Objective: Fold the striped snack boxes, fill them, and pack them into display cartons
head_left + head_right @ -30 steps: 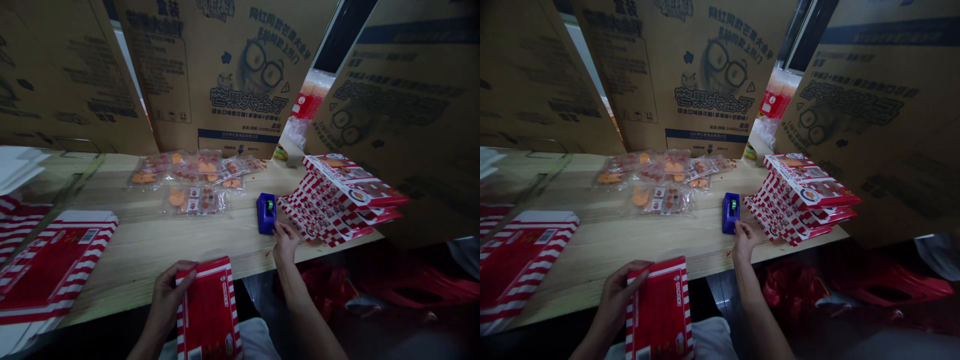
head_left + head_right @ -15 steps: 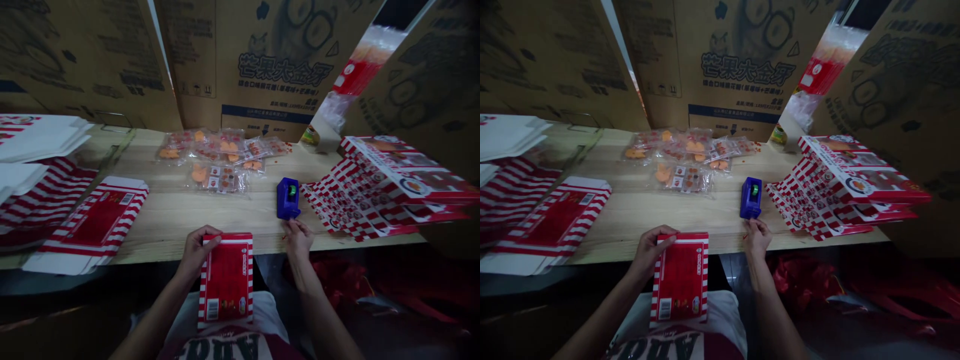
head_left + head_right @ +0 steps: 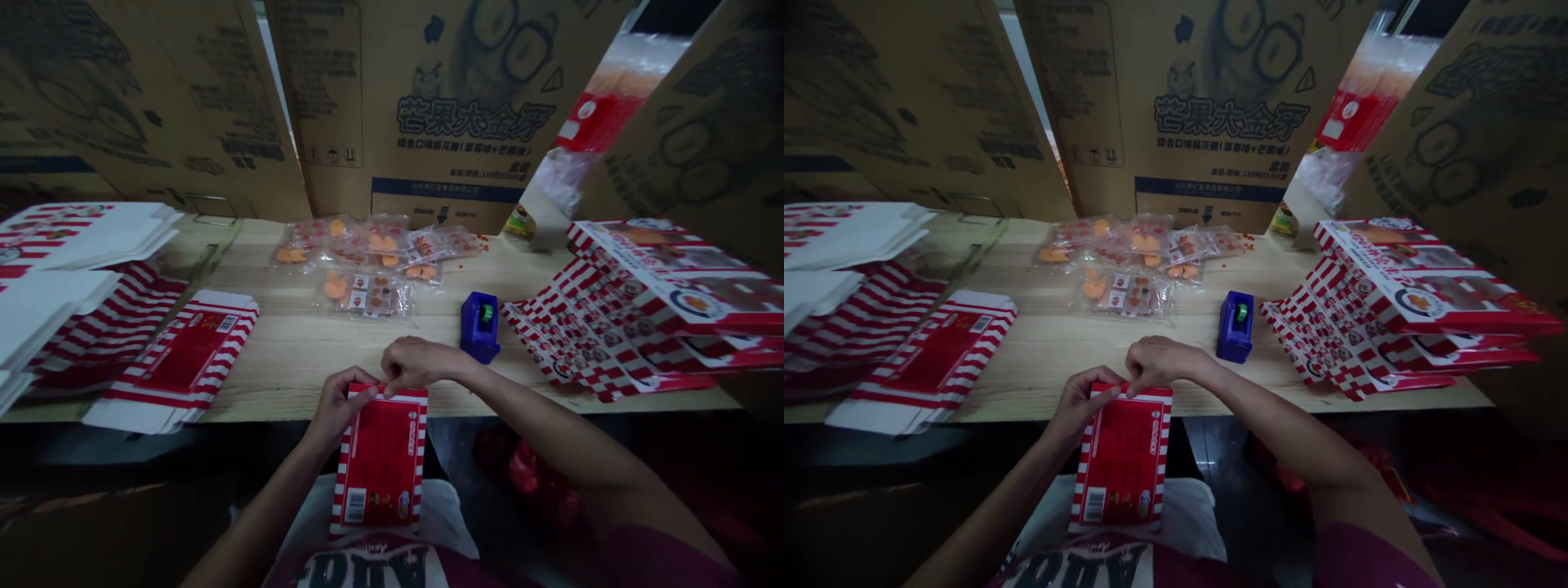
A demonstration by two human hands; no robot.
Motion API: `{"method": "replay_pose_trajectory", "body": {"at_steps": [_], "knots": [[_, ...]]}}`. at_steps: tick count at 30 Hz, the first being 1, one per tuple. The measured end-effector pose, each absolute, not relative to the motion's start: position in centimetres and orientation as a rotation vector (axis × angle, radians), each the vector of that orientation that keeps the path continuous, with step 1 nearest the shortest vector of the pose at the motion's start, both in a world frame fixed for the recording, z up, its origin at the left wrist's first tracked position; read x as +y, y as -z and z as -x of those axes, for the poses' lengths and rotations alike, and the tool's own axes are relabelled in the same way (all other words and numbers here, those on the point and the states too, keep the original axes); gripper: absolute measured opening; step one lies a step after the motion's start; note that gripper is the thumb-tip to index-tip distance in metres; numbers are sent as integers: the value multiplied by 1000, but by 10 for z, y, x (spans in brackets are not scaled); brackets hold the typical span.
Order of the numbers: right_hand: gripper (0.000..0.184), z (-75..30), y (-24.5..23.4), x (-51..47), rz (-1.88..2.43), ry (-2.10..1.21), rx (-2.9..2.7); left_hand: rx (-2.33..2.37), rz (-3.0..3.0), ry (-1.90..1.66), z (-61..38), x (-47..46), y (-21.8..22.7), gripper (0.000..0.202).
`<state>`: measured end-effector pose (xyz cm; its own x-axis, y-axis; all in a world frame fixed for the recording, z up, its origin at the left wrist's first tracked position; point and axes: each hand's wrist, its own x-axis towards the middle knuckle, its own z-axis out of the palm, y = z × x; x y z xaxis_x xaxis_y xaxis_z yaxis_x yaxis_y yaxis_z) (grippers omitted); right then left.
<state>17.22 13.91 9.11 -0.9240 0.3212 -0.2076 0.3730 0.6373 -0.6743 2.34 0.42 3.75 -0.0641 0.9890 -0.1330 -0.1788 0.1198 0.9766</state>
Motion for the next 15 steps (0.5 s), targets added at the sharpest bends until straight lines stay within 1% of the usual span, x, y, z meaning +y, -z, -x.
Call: {"method": "replay_pose_trajectory", "body": {"at_steps": [1, 3, 7, 9, 12, 15], "knots": [[26, -171, -89, 141, -615, 1186, 2747, 1190, -954, -1253, -23, 3, -38, 17], [29, -171, -84, 144, -656, 1356, 2596, 1188, -963, -1264, -22, 1, -38, 16], [44, -179, -65, 145, -608, 1934, 2063, 1168, -1030, -1273, -24, -4, -38, 16], [42, -183, -55, 140, -567, 2173, 1829, 1165, -1069, -1265, -25, -6, -41, 14], [42, -191, -52, 132, -670, 2454, 1629, 1190, -1151, -1276, -20, -8, -60, 10], [38, -200, -65, 131, -872, 2588, 1769, 1295, -1423, -1381, -11, -13, -94, 4]]}}
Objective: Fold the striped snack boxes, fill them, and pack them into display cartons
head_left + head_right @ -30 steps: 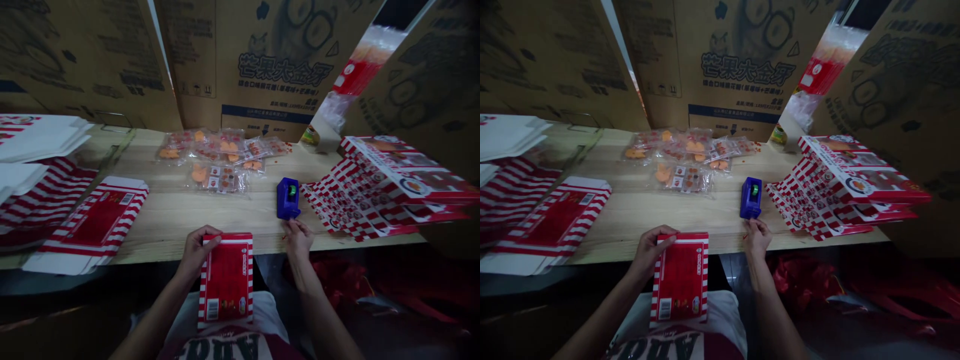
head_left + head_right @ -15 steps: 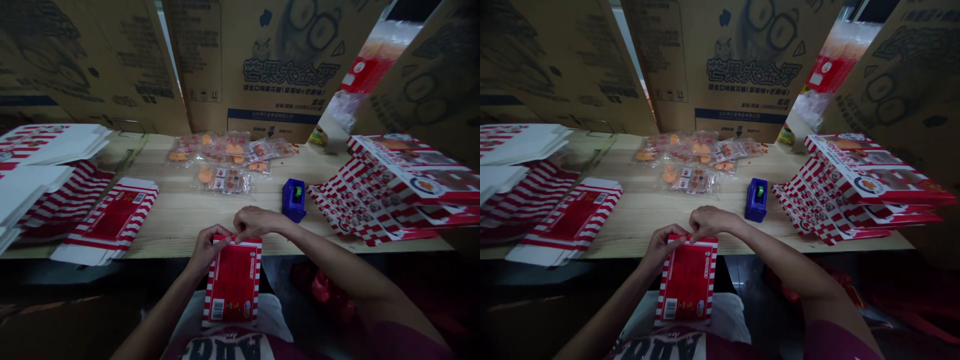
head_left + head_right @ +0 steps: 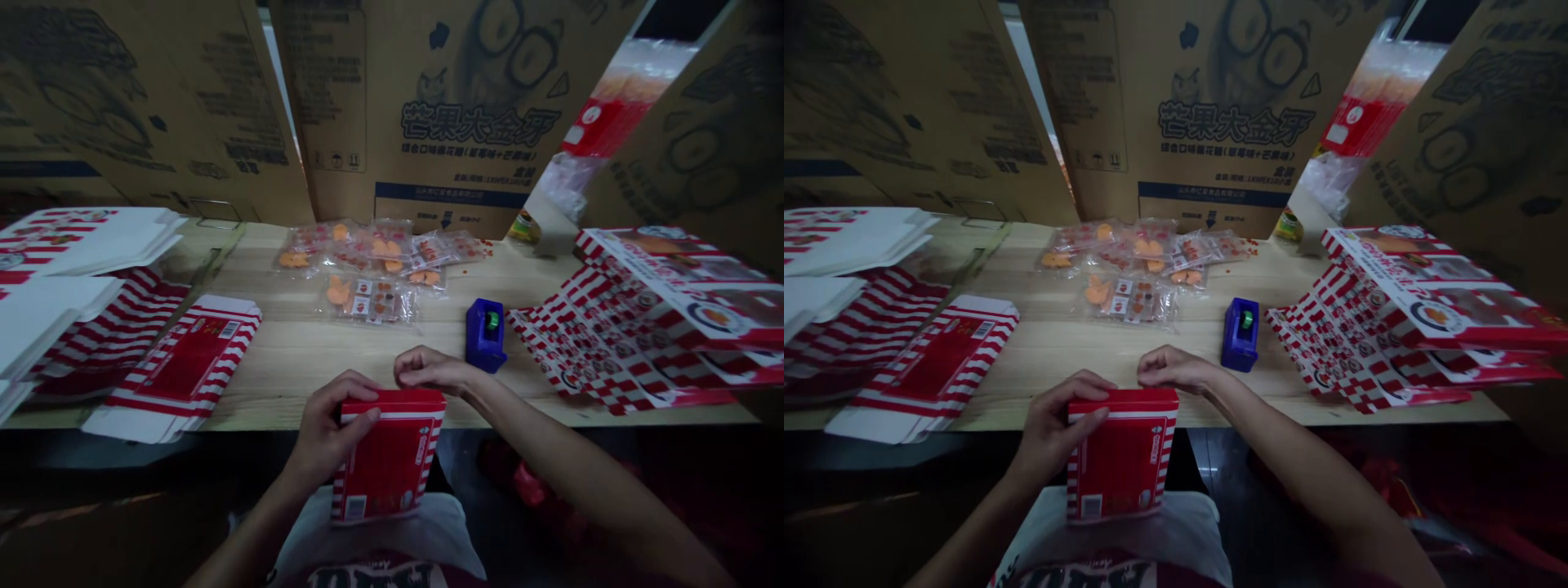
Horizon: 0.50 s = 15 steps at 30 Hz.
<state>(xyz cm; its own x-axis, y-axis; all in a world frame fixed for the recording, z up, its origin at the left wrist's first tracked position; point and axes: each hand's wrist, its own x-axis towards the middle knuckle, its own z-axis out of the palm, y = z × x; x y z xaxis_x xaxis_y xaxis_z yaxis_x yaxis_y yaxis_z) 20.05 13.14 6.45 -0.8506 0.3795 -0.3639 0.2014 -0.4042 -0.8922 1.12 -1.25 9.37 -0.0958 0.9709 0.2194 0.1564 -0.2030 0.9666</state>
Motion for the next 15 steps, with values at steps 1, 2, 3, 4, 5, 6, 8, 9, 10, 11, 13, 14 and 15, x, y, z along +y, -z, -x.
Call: {"method": "replay_pose_trajectory", "body": {"at_steps": [1, 2, 3, 4, 5, 6, 8, 9, 10, 11, 13, 14, 15], "knots": [[37, -205, -70, 132, 845, -2326, -1635, 1339, -1560, -1422, -10, -15, -105, 7], [39, -209, -75, 132, 879, -2276, -1615, 1369, -1721, -1434, -12, -18, -114, 11], [43, -214, -79, 132, 913, -2272, -1565, 1377, -1898, -1403, -17, -21, -120, 15], [54, -219, -80, 132, 928, -2362, -1505, 1350, -2086, -1338, -23, -23, -122, 17], [61, -223, -79, 132, 919, -2437, -1427, 1286, -2283, -1217, -31, -23, -119, 18], [56, -225, -75, 132, 898, -2471, -1358, 1204, -2460, -1097, -39, -22, -112, 17], [37, -227, -60, 132, 863, -2509, -1356, 1021, -2772, -877, -47, -15, -92, 14], [35, -225, -50, 131, 839, -2498, -1397, 960, -2850, -748, -45, -12, -82, 16], [36, -222, -42, 129, 812, -2472, -1456, 937, -2872, -648, -39, -11, -74, 23], [37, -220, -34, 127, 789, -2429, -1510, 973, -2841, -600, -29, -12, -68, 34], [36, -217, -28, 120, 801, -2304, -1587, 1182, -2675, -682, -2, -18, -68, 51], [35, -217, -31, 117, 827, -2217, -1615, 1361, -2546, -811, 14, -20, -71, 57], [35, -220, -39, 115, 857, -2111, -1641, 1544, -2409, -933, 30, -20, -76, 51]]}}
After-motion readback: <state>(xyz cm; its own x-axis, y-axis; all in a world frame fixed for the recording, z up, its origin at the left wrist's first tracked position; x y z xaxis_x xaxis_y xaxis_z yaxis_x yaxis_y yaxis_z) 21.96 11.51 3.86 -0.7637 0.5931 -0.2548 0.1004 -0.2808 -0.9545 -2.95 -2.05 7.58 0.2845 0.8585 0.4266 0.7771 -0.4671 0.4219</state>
